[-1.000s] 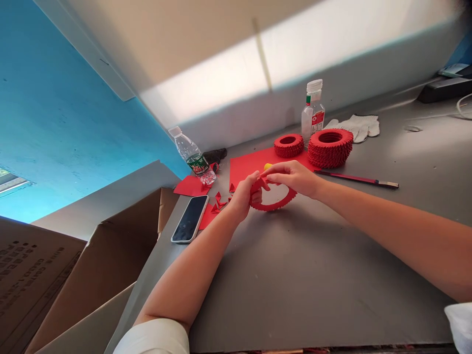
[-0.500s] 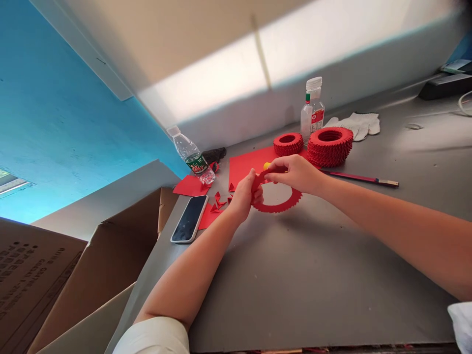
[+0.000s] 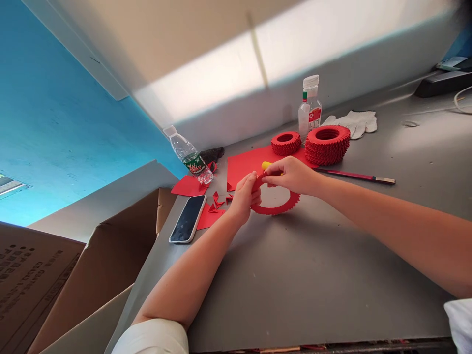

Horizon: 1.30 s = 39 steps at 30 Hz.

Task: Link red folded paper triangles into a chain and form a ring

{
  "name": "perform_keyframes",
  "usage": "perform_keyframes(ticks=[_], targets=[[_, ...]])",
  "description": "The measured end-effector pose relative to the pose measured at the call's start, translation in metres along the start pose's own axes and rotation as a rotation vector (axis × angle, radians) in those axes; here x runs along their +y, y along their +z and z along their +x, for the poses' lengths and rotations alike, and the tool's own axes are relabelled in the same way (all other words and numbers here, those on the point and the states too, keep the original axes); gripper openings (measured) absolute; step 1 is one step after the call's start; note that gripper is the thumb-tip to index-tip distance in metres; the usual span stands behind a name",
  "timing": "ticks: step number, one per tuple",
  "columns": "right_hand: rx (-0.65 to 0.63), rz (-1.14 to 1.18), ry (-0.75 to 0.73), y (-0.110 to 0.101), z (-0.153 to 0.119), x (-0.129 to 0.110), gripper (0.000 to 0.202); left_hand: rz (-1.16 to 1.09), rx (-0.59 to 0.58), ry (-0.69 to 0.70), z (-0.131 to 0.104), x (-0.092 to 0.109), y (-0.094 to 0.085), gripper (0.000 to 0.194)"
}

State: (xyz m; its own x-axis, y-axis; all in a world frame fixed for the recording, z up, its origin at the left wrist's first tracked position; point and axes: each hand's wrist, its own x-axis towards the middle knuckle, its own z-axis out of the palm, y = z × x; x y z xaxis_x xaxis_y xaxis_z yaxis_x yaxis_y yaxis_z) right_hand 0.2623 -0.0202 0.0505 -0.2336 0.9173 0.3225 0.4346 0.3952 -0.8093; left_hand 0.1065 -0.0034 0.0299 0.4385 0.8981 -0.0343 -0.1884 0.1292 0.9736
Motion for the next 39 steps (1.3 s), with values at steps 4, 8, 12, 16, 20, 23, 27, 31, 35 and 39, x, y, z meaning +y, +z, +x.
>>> perform_keyframes(ticks=[4, 8, 12, 16, 20, 23, 27, 31, 35, 39], targets=[[0.003, -0.043, -0.016, 0.002, 0.000, 0.001, 0.020, 0.005, -0.019, -0.007, 0.001, -0.002, -0.001, 0.035], [-0.021, -0.121, -0.035, 0.002, -0.001, -0.001, 0.024, 0.027, -0.059, -0.023, 0.001, -0.003, -0.001, 0.033], [-0.005, -0.079, -0.008, 0.000, -0.001, -0.003, 0.023, 0.036, -0.045, -0.053, 0.002, 0.002, -0.003, 0.036], [0.005, 0.179, 0.066, -0.005, 0.002, 0.002, 0.036, 0.021, 0.072, 0.011, 0.005, 0.011, -0.008, 0.047], [0.054, 0.524, 0.211, -0.003, 0.003, 0.011, 0.052, -0.009, 0.151, 0.108, 0.007, 0.014, -0.013, 0.054], [0.083, 0.630, 0.239, 0.006, 0.001, 0.015, 0.052, 0.003, 0.140, 0.079, 0.007, 0.011, -0.013, 0.053], [0.121, 0.566, 0.218, 0.016, -0.002, 0.019, 0.041, 0.076, 0.086, 0.022, 0.007, 0.006, -0.013, 0.051], [0.177, 0.460, 0.190, 0.018, -0.004, 0.021, 0.035, 0.118, 0.054, 0.014, 0.008, 0.003, -0.013, 0.050], [0.184, 0.356, 0.098, 0.017, -0.004, 0.017, 0.031, 0.107, 0.054, 0.019, 0.009, 0.000, -0.013, 0.048], [0.176, 0.368, 0.049, 0.018, -0.005, 0.014, 0.031, 0.092, 0.040, 0.018, 0.009, -0.002, -0.013, 0.049]])
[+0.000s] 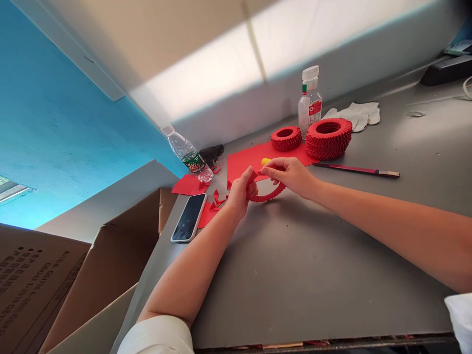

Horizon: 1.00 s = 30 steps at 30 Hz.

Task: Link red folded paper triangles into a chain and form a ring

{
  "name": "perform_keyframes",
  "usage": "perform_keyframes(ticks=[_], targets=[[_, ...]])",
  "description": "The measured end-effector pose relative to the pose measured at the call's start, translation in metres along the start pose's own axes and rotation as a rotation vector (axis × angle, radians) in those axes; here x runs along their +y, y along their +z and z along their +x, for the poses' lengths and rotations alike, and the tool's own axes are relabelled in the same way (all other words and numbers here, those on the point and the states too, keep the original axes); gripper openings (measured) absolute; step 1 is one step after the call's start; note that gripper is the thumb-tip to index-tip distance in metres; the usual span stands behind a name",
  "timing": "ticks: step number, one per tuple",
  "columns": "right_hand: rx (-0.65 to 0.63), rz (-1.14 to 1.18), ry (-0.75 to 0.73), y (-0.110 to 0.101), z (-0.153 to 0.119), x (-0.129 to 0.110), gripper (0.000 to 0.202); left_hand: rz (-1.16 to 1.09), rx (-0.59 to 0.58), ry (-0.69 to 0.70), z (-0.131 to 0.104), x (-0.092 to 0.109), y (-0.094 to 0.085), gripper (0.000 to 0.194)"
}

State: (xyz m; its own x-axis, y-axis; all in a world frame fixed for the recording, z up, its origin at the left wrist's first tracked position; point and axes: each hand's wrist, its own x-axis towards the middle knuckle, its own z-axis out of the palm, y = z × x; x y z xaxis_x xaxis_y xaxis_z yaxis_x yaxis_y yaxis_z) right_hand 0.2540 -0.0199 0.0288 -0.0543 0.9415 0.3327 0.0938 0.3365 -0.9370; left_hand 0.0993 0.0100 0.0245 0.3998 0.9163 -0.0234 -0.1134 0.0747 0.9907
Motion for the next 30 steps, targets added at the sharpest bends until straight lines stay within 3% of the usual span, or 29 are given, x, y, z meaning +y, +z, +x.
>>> perform_keyframes(ticks=[9, 16, 30], targets=[[-0.033, -0.100, -0.059, -0.0005, -0.0018, -0.0006, 0.021, 0.133, -0.065, -0.031, 0.0031, 0.0089, -0.0092, 0.047], [0.033, -0.193, -0.065, 0.0026, -0.0029, -0.0009, 0.020, 0.091, -0.050, 0.003, 0.0010, 0.0071, -0.0027, 0.043], [0.003, -0.235, -0.117, 0.0049, -0.0076, -0.0042, 0.017, 0.145, -0.127, 0.000, -0.0003, 0.0094, -0.0019, 0.043]])
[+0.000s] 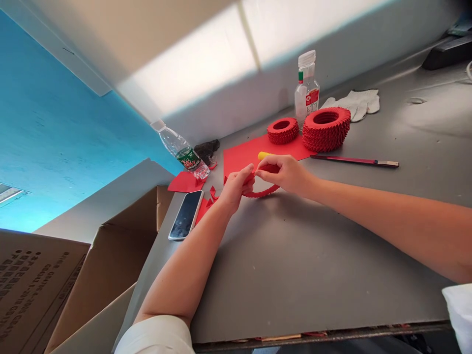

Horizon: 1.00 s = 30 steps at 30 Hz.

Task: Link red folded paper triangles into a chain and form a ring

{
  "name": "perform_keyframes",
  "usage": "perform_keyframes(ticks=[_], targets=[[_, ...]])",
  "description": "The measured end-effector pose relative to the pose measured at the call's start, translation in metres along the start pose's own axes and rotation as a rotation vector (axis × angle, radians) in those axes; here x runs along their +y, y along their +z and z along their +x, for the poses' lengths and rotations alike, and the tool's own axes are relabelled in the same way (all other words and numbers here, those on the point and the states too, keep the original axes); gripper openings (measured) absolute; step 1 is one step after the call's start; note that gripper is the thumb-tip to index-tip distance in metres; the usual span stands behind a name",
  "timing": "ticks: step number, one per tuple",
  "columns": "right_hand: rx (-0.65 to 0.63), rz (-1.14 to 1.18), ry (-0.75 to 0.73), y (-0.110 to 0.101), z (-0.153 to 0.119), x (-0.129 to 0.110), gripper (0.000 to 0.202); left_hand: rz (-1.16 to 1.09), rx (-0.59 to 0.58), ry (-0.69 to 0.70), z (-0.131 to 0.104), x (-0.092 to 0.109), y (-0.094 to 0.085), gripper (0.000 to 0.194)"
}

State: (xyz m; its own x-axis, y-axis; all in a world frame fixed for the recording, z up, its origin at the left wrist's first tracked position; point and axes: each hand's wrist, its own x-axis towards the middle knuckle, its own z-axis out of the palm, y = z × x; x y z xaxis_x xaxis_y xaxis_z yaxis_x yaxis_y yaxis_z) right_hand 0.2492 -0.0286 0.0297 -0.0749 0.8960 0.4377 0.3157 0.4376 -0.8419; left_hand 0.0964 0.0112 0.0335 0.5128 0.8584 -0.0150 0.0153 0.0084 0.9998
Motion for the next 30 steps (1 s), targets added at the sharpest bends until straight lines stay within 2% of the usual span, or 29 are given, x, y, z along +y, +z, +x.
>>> perform_keyframes(ticks=[10, 30], targets=[[0.057, -0.043, -0.073, 0.0034, -0.0036, 0.0017, 0.016, -0.028, 0.009, -0.007, -0.0012, -0.0001, -0.0012, 0.045], [0.055, -0.003, -0.063, 0.0041, -0.0039, 0.0027, 0.020, -0.015, -0.004, -0.011, -0.0008, 0.0003, -0.0008, 0.045]])
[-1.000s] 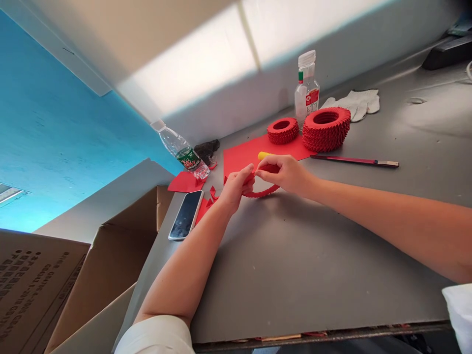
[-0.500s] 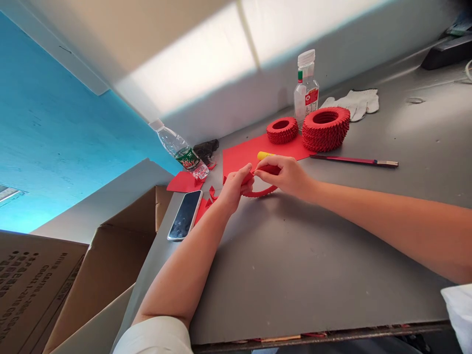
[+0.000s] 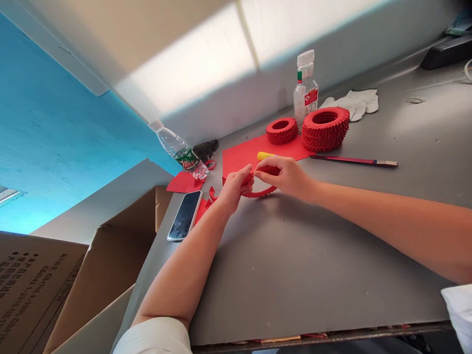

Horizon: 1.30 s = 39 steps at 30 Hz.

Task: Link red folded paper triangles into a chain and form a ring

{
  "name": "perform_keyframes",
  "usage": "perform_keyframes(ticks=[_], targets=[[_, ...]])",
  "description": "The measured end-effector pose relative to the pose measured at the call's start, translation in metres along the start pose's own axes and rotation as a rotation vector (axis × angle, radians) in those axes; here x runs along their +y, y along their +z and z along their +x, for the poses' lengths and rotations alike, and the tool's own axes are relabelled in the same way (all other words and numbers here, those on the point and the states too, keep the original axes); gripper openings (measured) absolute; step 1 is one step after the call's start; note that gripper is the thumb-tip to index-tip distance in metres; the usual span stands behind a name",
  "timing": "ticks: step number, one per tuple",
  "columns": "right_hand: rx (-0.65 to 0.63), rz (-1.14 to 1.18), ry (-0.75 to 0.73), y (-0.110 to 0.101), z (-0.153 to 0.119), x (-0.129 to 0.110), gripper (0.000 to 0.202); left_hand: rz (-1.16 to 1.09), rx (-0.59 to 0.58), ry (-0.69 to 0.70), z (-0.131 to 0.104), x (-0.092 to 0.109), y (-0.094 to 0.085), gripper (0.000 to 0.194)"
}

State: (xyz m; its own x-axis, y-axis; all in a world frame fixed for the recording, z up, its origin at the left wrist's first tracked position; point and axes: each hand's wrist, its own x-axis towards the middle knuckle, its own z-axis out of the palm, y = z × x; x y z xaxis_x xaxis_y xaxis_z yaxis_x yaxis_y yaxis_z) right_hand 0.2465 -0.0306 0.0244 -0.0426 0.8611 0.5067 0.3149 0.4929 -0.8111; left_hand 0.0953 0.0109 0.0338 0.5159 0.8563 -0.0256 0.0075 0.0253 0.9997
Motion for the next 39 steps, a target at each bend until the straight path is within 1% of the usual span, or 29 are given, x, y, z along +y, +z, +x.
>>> perform_keyframes(ticks=[8, 23, 29, 39], targets=[[-0.007, 0.037, 0.013, -0.0004, 0.0004, 0.0005, 0.020, 0.012, -0.033, 0.019, 0.0007, -0.0024, -0.0028, 0.045], [-0.033, 0.039, -0.002, -0.0007, 0.0000, 0.0002, 0.024, 0.007, -0.035, 0.015, -0.0002, -0.0007, -0.0017, 0.045], [-0.034, 0.059, 0.004, -0.0010, 0.0002, -0.0007, 0.022, 0.011, -0.051, 0.006, 0.0006, -0.0019, -0.0040, 0.045], [-0.026, 0.007, -0.011, -0.0005, -0.0010, -0.0027, 0.022, 0.003, -0.046, -0.004, -0.0004, 0.0000, -0.0027, 0.045]])
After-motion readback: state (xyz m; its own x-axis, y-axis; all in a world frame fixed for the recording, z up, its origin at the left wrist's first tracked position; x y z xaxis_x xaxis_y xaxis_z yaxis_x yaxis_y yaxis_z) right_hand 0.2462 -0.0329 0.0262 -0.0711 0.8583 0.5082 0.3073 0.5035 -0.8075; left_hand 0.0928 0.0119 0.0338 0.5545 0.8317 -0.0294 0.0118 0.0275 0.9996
